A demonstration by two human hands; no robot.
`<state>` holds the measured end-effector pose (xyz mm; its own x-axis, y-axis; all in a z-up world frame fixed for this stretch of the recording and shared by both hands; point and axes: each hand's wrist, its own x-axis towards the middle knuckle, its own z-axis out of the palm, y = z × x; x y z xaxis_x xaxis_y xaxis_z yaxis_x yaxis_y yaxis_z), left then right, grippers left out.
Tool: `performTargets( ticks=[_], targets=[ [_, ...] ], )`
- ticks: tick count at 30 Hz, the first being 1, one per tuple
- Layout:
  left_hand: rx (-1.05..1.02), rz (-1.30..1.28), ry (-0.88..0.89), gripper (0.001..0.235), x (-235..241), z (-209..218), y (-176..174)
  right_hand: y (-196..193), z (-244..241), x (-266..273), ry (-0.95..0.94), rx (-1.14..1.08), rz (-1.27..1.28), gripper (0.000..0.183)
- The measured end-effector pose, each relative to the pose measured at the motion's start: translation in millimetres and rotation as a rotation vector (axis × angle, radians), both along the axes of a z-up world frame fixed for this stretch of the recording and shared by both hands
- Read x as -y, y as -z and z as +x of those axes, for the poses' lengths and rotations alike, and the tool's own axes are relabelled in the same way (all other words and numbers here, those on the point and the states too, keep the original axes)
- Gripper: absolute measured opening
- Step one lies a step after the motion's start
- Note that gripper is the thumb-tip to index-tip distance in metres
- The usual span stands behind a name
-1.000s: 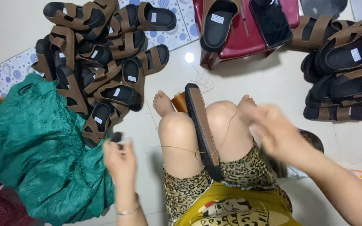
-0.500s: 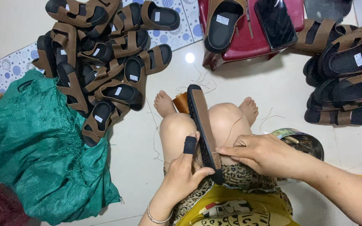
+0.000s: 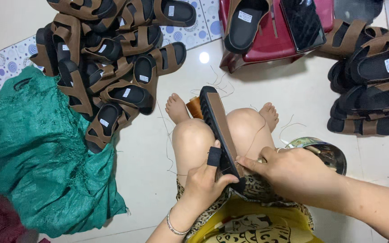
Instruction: The person sits on the floor and sews the sole of a brown sandal using a needle and thread. They repeatedly pull the thread through the sole, adjust the sandal, and occasionally place it on a nearby red chair before continuing the stitching.
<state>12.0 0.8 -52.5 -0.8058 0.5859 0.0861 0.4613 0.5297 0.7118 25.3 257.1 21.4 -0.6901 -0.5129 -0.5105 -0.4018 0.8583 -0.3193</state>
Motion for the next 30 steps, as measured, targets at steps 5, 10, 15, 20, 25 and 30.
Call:
performTargets(
  ticks=[5,10,15,20,25,30],
  targets=[
    [-0.133,-0.007,-0.013,0.105,1,2,12,7,-9,-1,0.092,0.121,-0.129,0.07],
    [-0.151,0.003,0.008,0.102,-4,-6,4,21,-18,17,0.105,0.017,-0.205,0.018],
    [-0.084,-0.072,-0.021,0.112,1,2,4,16,-30,13,0.248,0.163,-0.321,0.029],
    [-0.003,-0.182,-0.12,0.016,23,-4,-14,40,-7,-4,0.344,0.042,-0.508,0.042],
    [1.04,0.788,-0.108,0.028,11,-17,-61,46,-1,0,0.317,-0.066,-0.531,0.038],
    [0.213,-0.047,-0.112,0.027,-4,6,-22,38,2,1,0.328,-0.194,-0.591,0.033]
  ],
)
